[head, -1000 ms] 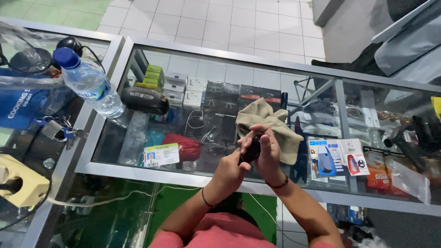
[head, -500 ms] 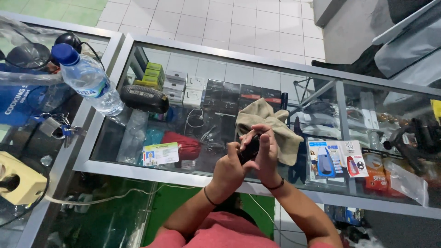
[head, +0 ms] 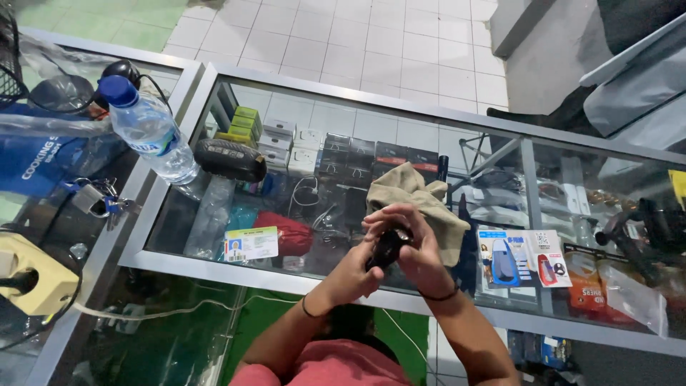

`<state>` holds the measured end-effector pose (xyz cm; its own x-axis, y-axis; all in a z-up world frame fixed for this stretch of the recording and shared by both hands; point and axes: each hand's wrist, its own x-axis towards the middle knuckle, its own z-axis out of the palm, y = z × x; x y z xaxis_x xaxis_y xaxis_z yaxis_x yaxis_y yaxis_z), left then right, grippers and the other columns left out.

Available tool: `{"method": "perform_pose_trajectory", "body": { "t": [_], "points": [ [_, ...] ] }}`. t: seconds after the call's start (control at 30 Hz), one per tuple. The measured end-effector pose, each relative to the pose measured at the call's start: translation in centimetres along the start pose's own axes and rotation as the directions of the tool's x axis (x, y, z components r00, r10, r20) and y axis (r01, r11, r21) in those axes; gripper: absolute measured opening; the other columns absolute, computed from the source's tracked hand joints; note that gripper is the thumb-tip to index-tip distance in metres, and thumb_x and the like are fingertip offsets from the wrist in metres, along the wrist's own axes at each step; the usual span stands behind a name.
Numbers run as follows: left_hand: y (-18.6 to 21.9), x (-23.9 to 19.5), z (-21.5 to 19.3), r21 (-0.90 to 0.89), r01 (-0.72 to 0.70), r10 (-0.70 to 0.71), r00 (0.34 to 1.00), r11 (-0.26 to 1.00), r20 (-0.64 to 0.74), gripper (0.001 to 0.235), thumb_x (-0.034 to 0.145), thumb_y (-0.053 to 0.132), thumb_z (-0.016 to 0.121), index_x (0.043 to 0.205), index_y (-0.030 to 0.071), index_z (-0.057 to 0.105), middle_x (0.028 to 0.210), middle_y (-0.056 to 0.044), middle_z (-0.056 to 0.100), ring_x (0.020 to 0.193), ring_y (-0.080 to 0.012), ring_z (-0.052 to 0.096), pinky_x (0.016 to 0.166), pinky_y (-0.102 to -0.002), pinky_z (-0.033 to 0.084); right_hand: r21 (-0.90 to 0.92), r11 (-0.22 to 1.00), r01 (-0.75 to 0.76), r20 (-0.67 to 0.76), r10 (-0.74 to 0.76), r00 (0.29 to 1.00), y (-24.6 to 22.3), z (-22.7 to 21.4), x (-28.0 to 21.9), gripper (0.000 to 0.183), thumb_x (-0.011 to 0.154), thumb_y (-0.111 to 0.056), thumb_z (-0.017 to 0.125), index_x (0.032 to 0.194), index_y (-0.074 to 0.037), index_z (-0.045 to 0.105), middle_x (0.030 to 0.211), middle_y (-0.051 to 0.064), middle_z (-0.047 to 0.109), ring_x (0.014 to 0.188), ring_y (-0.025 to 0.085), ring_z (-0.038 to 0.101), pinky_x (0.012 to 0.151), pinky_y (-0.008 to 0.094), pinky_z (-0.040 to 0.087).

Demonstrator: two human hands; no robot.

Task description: The person cleans a walkie-talkie with a cloth on a glass display counter. They wipe the device thoroughly, then place it down and pick up another walkie-talkie to clean it in the same manner.

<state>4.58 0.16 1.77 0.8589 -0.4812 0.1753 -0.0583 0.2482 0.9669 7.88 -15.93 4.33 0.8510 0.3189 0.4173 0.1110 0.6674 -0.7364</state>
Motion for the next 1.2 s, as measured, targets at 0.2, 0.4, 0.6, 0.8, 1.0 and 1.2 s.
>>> {"method": "perform_pose_trajectory", "body": {
  "t": [0.2, 0.4, 0.6, 0.8, 1.0, 1.2],
  "points": [
    [0.4, -0.5, -0.1, 0.052, -0.204, 0.194, 0.970, 0.978, 0.146, 0.065, 0.067, 0.031, 0.095, 0.108, -0.003, 0.057, 0.073, -0.014, 0.067, 0.063, -0.0276, 0.066, 0.062, -0.037, 0.054, -0.172, 0.984, 0.043, 0.295, 0.009, 0.956, -2.7, 2.7, -0.5, 0.076, 0.079, -0.007, 0.085, 0.138, 0.012, 0.041, 0.111, 0.034, 0.065, 0.096, 0.043, 0.072, 0.107, 0.060, 0.040],
    [-2.3, -1.2, -0.1, 0.599, -0.301, 0.365, 0.931, 0.742, 0.014, 0.038, 0.071, 0.019, 0.076, 0.096, -0.005, 0.060, 0.085, -0.025, 0.060, 0.052, -0.0505, 0.054, 0.044, -0.049, 0.046, -0.408, 0.897, 0.171, 0.408, 0.012, 0.913, -2.0, 3.4, -0.8, 0.065, 0.085, -0.004, 0.078, 0.138, 0.014, 0.045, 0.097, 0.021, 0.073, 0.094, 0.032, 0.073, 0.120, 0.067, 0.013],
    [-3.6, -1.0, 0.3, 0.767, -0.290, 0.540, 0.837, 0.572, -0.086, 0.049, 0.066, 0.014, 0.076, 0.110, 0.000, 0.059, 0.091, -0.013, 0.057, 0.052, -0.0441, 0.060, 0.042, -0.046, 0.051, -0.501, 0.835, 0.227, 0.372, -0.029, 0.928, -1.6, 3.7, -0.6, 0.068, 0.085, 0.000, 0.080, 0.141, 0.011, 0.045, 0.101, 0.018, 0.074, 0.101, 0.026, 0.072, 0.123, 0.059, 0.007],
    [-7.4, -1.3, -0.9, 0.748, -0.202, 0.550, 0.797, 0.633, -0.250, 0.048, 0.080, 0.046, 0.077, 0.105, 0.013, 0.053, 0.070, -0.006, 0.063, 0.050, -0.0350, 0.066, 0.045, -0.043, 0.054, -0.297, 0.953, 0.062, 0.230, 0.009, 0.973, 1.2, -0.1, -1.8, 0.110, 0.074, -0.047, 0.081, 0.152, 0.007, 0.027, 0.136, 0.028, 0.057, 0.135, 0.037, 0.049, 0.122, 0.059, 0.012],
    [-2.6, -1.6, 0.2, 0.204, -0.285, 0.343, 0.862, 0.937, -0.373, 0.062, 0.088, 0.058, 0.065, 0.125, 0.011, 0.048, 0.067, -0.008, 0.065, 0.042, -0.0209, 0.062, 0.040, -0.034, 0.055, -0.891, 0.454, -0.019, -0.029, -0.016, 0.999, -1.9, -1.9, 1.5, 0.094, 0.089, -0.069, 0.060, 0.157, -0.009, 0.036, 0.156, 0.025, 0.039, 0.146, 0.048, 0.032, 0.115, 0.068, 0.022],
    [-0.3, -0.5, -0.8, -0.598, -0.147, -0.044, 0.955, 0.788, -0.293, 0.070, 0.098, 0.073, 0.036, 0.136, 0.016, 0.050, 0.122, -0.007, 0.061, 0.110, -0.0252, 0.060, 0.089, -0.058, 0.047, -0.841, -0.518, -0.159, -0.310, 0.219, 0.925, 2.0, -7.7, 1.5, 0.057, 0.088, -0.032, 0.070, 0.143, -0.022, 0.057, 0.135, 0.011, 0.055, 0.126, 0.037, 0.052, 0.093, 0.062, 0.048]
  ]
}}
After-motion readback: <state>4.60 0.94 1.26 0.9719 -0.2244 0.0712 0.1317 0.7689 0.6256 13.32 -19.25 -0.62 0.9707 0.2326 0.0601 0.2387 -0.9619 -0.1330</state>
